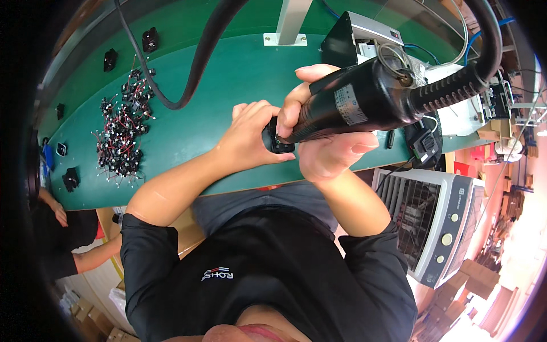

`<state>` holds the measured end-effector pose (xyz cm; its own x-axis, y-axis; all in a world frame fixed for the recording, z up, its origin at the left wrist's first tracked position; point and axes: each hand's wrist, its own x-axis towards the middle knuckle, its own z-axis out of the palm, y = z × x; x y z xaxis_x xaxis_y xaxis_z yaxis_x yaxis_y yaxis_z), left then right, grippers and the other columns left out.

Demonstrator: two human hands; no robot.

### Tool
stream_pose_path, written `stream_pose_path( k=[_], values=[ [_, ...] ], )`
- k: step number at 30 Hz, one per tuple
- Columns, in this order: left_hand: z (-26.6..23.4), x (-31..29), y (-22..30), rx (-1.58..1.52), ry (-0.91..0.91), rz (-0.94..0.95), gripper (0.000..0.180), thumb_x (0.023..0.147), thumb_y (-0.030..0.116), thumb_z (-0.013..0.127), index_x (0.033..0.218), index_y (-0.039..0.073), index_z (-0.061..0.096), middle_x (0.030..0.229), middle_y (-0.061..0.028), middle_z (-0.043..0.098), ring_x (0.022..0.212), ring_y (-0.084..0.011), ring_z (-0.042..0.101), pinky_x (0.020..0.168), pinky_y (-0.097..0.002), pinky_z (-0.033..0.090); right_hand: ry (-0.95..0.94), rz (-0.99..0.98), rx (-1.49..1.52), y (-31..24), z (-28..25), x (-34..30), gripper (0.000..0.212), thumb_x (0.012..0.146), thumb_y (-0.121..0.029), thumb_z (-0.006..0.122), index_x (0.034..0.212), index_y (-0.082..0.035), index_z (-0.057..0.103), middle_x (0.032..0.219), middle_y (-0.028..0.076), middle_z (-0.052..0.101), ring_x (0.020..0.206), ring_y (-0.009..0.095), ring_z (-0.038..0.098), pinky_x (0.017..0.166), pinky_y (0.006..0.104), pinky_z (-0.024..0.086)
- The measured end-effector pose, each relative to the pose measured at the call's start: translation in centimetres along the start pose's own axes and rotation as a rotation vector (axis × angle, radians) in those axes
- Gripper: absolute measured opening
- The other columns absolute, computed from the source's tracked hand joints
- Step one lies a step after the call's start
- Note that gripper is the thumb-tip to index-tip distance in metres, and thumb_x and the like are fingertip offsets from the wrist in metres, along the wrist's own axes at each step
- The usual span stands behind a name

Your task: The person assembles small electronic fans by securing fan components into a plastic housing with screws, using an electric screwdriver.

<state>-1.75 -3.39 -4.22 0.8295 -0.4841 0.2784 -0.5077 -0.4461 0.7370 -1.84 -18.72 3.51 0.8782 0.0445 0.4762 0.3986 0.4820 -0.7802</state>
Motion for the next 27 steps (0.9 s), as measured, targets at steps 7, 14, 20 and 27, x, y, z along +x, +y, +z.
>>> stream_pose_path(
  k=[7,14,20,27],
  values=[
    [0.2,0.1,-0.1,0.005,0.02,0.011,0.069,0.057,0.035,0.092,0.111,0.011,0.056,0.1,-0.0062,0.056,0.102,-0.0281,0.053,0.092,-0.0426,0.032,0.056,0.061,-0.068,0.0,0.4,-0.2,0.111,0.07,-0.095,0.043,0.122,0.004,0.051,0.067,0.009,0.055,0.05,0.018,0.053,0.049,0.0329,0.048],
    [0.4,0.1,0.0,-0.008,0.044,0.009,0.064,0.057,0.034,0.092,0.105,0.013,0.056,0.098,-0.0053,0.054,0.1,-0.0276,0.052,0.091,-0.0424,0.032,0.049,0.001,-0.047,-0.1,0.6,-0.2,0.11,0.072,-0.094,0.041,0.12,0.004,0.051,0.066,0.009,0.055,0.05,0.018,0.054,0.048,0.0324,0.047],
    [0.3,0.1,-0.1,0.005,0.056,0.036,0.061,0.057,0.034,0.092,0.1,0.013,0.055,0.096,-0.0056,0.053,0.098,-0.0278,0.052,0.089,-0.0423,0.032,0.009,0.064,-0.158,-0.3,0.4,-0.2,0.11,0.072,-0.093,0.042,0.12,0.005,0.051,0.066,0.009,0.055,0.05,0.018,0.055,0.048,0.0314,0.049],
    [0.1,0.1,0.0,0.031,0.014,0.015,0.071,0.057,0.035,0.092,0.114,0.01,0.058,0.101,-0.0067,0.057,0.101,-0.0284,0.054,0.091,-0.0426,0.033,-0.003,-0.012,-0.078,0.6,0.5,-0.6,0.112,0.07,-0.094,0.042,0.122,0.005,0.051,0.067,0.008,0.057,0.052,0.018,0.056,0.052,0.0296,0.05]
  ],
)
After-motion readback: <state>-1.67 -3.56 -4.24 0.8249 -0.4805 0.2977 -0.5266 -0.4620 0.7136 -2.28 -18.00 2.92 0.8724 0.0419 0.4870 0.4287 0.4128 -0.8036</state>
